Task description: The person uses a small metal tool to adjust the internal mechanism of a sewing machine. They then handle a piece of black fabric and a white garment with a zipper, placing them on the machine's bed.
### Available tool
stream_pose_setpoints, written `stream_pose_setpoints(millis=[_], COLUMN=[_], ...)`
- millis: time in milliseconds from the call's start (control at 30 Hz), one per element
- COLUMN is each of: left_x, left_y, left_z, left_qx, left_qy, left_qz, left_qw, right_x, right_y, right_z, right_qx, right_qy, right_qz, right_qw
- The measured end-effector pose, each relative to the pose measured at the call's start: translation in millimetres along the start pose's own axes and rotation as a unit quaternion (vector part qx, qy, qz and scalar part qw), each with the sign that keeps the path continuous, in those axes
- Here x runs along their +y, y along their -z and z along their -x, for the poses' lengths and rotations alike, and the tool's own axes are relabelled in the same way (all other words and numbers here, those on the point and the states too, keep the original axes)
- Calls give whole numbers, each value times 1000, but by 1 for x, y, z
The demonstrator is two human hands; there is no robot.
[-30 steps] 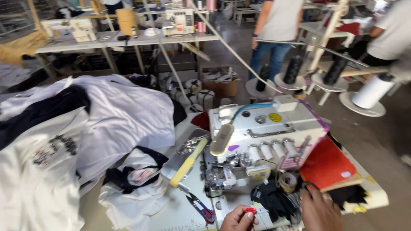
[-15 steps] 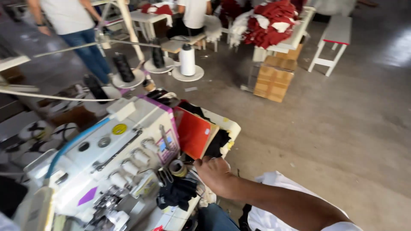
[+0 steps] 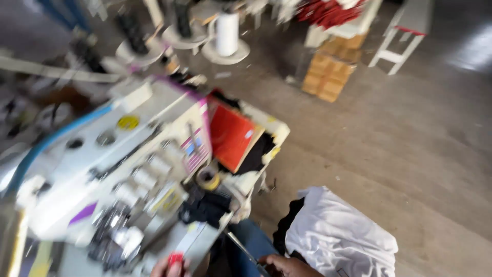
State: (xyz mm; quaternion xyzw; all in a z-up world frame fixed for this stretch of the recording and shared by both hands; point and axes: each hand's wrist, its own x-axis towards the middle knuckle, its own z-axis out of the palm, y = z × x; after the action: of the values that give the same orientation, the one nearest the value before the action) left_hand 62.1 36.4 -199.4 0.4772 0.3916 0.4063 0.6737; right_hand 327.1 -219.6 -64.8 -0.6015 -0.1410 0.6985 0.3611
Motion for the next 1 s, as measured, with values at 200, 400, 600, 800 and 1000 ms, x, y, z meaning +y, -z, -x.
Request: stream_pose_setpoints(millis=[200,400,600,800,1000], left_x=[231,248,240,239,219], left_y=[-82,-78,-86,-92,-76], left_z=[87,102,109,111,113], left_qx=[-34,-73,-129,-141,-141], left_qy=[59,61,24,41,51], left_qz=[29,-5,-87,-131,-170], left_qw=[997,995,988,981,974], right_x=[-20,-59,-63,-69,-100], right_y=[-32,-40,-49,-64,-59], right_z=[39,40,24,38,62], right_qx=[14,16,-40,4,275], right_qy=[130,59,174,120,42], right_qz=[163,304,330,289,182], right_qw=[978,951,927,950,943])
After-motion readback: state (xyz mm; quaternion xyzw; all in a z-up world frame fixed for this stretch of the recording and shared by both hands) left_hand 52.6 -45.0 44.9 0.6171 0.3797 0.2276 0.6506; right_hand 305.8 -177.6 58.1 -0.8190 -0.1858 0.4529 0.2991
